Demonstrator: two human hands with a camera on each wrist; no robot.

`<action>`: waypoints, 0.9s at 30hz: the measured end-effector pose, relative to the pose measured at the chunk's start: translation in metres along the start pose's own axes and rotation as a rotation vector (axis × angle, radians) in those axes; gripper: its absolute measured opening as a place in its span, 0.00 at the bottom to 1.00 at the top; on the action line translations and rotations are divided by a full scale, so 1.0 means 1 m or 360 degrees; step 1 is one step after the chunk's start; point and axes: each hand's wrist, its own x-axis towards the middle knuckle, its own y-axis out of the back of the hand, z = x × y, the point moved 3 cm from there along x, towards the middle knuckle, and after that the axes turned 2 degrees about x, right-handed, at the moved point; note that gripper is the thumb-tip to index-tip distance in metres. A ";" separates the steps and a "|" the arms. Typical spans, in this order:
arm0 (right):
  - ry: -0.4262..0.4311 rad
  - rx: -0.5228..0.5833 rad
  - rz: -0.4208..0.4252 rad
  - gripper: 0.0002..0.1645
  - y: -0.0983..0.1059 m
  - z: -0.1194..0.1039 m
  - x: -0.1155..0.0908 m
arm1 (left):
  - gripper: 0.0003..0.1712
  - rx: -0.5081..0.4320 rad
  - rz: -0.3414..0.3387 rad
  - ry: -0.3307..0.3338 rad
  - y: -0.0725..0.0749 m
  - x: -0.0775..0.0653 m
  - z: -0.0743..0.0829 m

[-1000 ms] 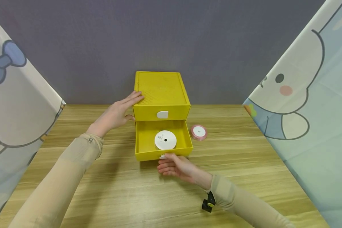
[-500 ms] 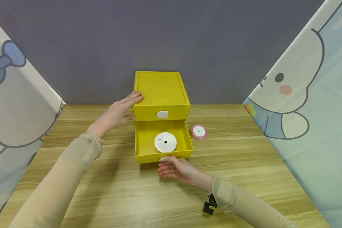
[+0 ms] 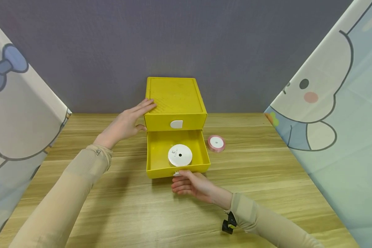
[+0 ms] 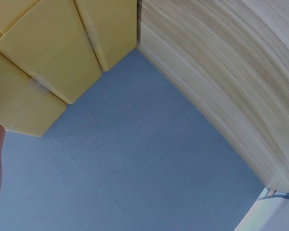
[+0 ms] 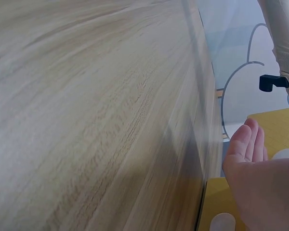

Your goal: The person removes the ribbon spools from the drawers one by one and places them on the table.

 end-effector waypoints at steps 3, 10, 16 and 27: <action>0.0000 -0.0013 0.0003 0.33 0.000 0.000 0.000 | 0.51 0.0001 0.0006 0.0005 0.000 0.000 0.000; -0.0003 -0.0046 0.0007 0.34 -0.001 0.000 0.000 | 0.51 -0.0014 -0.0006 0.0010 -0.001 0.000 -0.001; -0.0053 -0.0183 -0.0077 0.36 -0.004 -0.001 -0.009 | 0.52 -0.0035 -0.0006 0.0025 -0.001 0.000 -0.002; -0.0036 -0.0379 -0.0150 0.32 -0.008 -0.014 -0.035 | 0.52 -0.0026 0.0003 0.0027 -0.002 0.000 -0.001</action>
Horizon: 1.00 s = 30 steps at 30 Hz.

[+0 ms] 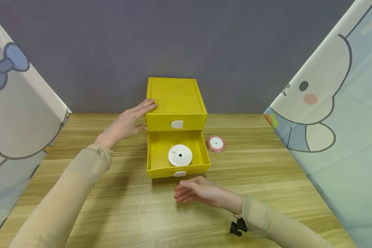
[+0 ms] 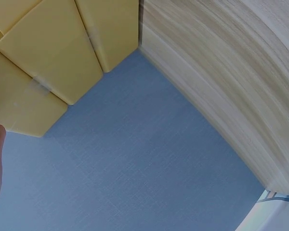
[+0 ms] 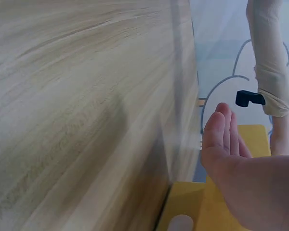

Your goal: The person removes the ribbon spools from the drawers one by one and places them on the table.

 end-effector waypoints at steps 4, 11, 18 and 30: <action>0.0041 -0.0041 -0.0027 0.32 0.003 -0.007 -0.007 | 0.52 0.0007 0.0007 0.0007 0.000 0.000 0.001; 0.0133 -0.0172 -0.0050 0.30 0.010 -0.024 -0.020 | 0.52 0.0014 0.0018 -0.0007 0.001 0.000 0.001; 0.0175 -0.0327 -0.0069 0.29 0.016 -0.046 -0.026 | 0.52 0.0009 0.0005 -0.0039 0.001 -0.001 0.001; 0.0160 -0.0503 -0.0034 0.26 0.016 -0.077 -0.033 | 0.51 -0.0010 0.0014 -0.0040 0.001 -0.001 0.000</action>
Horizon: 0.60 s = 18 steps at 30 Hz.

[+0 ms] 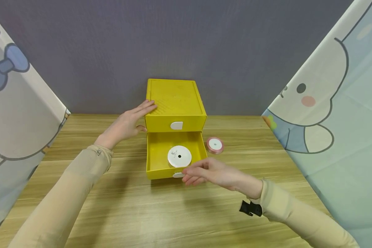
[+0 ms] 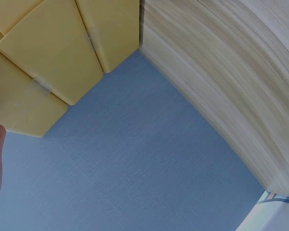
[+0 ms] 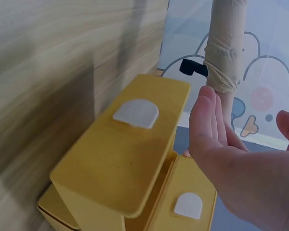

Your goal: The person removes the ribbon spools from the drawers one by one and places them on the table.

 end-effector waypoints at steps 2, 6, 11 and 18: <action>-0.0013 -0.0040 0.0006 0.25 0.001 -0.004 0.001 | 0.52 -0.0001 0.0005 -0.0003 0.000 0.000 0.000; -0.0017 -0.0084 0.0029 0.24 0.005 -0.010 0.003 | 0.52 -0.0008 0.0003 -0.0004 -0.001 0.000 -0.001; -0.0028 -0.0109 0.0041 0.24 0.011 -0.018 0.005 | 0.51 -0.0004 -0.0002 -0.0004 -0.001 0.001 -0.001; -0.0049 -0.0136 0.0041 0.25 0.019 -0.028 0.009 | 0.52 -0.0004 -0.0008 -0.0003 -0.002 0.002 -0.002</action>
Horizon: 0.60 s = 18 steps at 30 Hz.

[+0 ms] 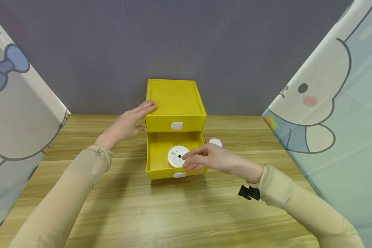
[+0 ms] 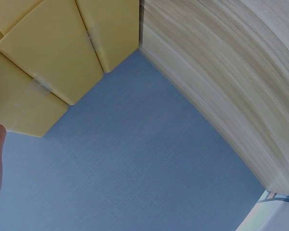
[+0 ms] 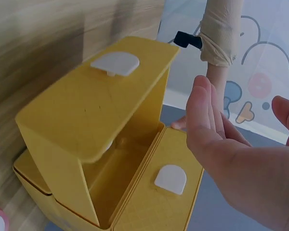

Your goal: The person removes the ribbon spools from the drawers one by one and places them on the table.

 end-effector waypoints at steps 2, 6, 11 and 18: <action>-0.0009 -0.0022 0.0008 0.24 0.003 -0.002 0.002 | 0.51 -0.0002 -0.0003 0.0002 0.000 0.000 0.000; -0.0040 -0.0067 0.0035 0.24 0.008 -0.006 0.008 | 0.51 0.0002 -0.0004 -0.0002 -0.001 0.000 -0.001; -0.0053 -0.0080 0.0020 0.25 0.016 -0.011 0.018 | 0.52 0.0000 -0.0008 0.0009 -0.001 0.000 -0.001; -0.0101 -0.0077 0.0033 0.24 0.026 -0.016 0.031 | 0.51 0.0008 -0.0004 0.0006 -0.001 0.002 0.000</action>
